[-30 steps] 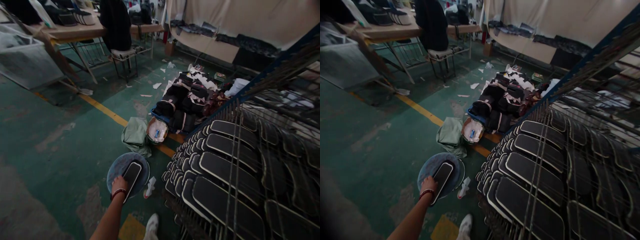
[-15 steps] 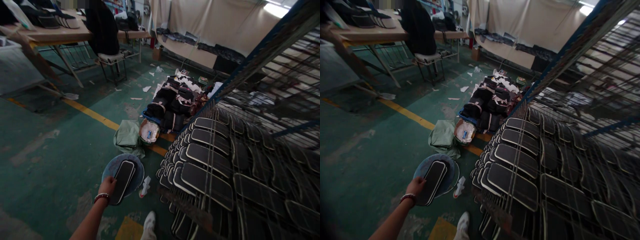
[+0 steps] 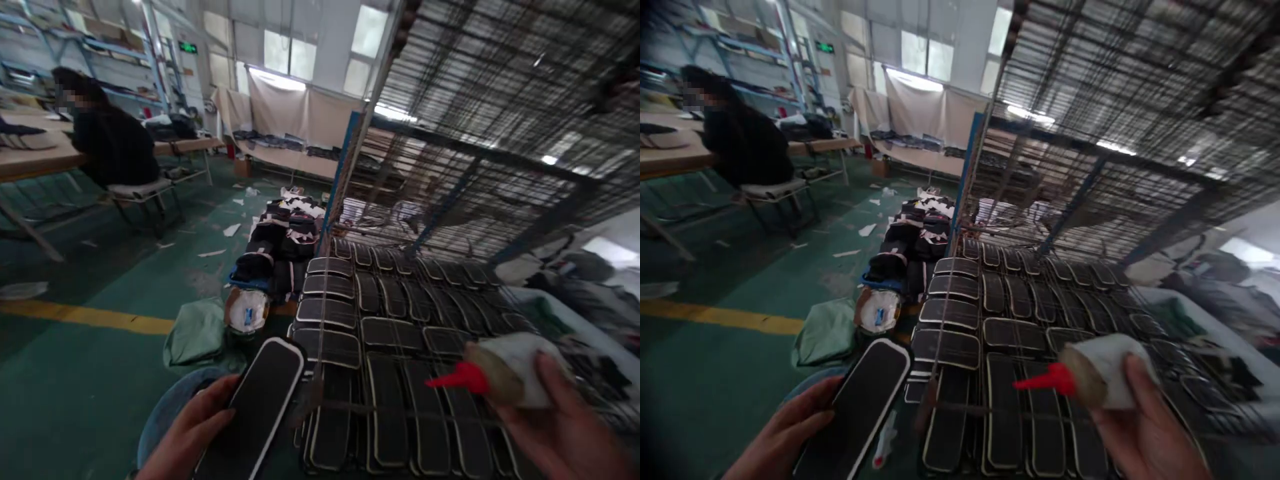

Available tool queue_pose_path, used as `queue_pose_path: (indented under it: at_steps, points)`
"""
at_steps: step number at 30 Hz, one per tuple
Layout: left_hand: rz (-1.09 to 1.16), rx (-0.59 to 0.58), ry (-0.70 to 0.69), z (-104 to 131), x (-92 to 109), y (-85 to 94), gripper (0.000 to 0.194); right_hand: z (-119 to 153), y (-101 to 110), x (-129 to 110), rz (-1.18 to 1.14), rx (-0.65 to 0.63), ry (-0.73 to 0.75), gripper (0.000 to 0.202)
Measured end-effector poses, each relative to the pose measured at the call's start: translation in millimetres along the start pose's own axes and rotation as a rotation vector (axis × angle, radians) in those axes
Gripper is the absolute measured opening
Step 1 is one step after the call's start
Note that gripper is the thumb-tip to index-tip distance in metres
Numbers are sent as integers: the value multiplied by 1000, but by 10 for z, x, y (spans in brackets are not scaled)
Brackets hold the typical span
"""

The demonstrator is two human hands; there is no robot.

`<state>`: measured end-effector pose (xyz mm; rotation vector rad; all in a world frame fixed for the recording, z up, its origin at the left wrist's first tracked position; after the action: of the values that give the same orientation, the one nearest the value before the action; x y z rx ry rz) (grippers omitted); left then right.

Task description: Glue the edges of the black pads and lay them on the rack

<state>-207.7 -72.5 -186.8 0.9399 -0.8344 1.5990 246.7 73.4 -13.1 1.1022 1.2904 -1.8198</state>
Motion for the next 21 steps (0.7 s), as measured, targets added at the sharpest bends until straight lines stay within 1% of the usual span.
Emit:
queue_pose_path:
  at_steps: [1, 2, 3, 4, 6, 8, 10, 12, 16, 19, 21]
  points:
    - [-29, -102, -13, 65, 179, -222, 51, 23, -62, -50, -46, 22, -10, 26]
    - [-50, -206, -18, 138, 337, -432, 50, 53, -162, -100, -61, -15, -25, 32]
    - [-62, -294, -23, 214, 472, -615, 49, 87, -273, -164, -61, -68, -11, 35]
    - [-72, -369, -25, 288, 582, -772, 49, 128, -395, -220, -45, -169, -23, 39]
    - [-90, -457, -12, 412, 731, -998, 50, 206, -563, -356, -53, -318, 1, 43]
    - [-125, -500, 8, 497, 816, -1140, 50, 258, -623, -483, -78, -429, 18, 40]
    - [-151, -542, 24, 552, 881, -1254, 51, 268, -599, -588, -96, -502, 30, 35]
    - [-163, -578, 24, 580, 953, -1365, 51, 242, -538, -663, -94, -538, 38, 33]
    - [-174, -634, 26, 606, 1146, -1608, 50, 155, -440, -774, -64, -572, 70, 33]
    - [-205, -702, 17, 667, 1349, -1800, 48, 108, -412, -847, -59, -625, 90, 32]
    - [-253, -689, -6, 715, 1501, -1898, 46, 80, -391, -884, -66, -661, 93, 31]
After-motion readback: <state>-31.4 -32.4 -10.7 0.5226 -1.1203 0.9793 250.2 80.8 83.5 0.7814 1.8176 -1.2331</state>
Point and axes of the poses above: each hand's wrist, its own z-axis away from the middle knuckle, its own y-axis out of the back of the hand, x = y × z, the point moved 4 cm from there along -z, towards the middle knuckle, and after that the axes turned 12 degrees about -z, right-handed, at the moved point
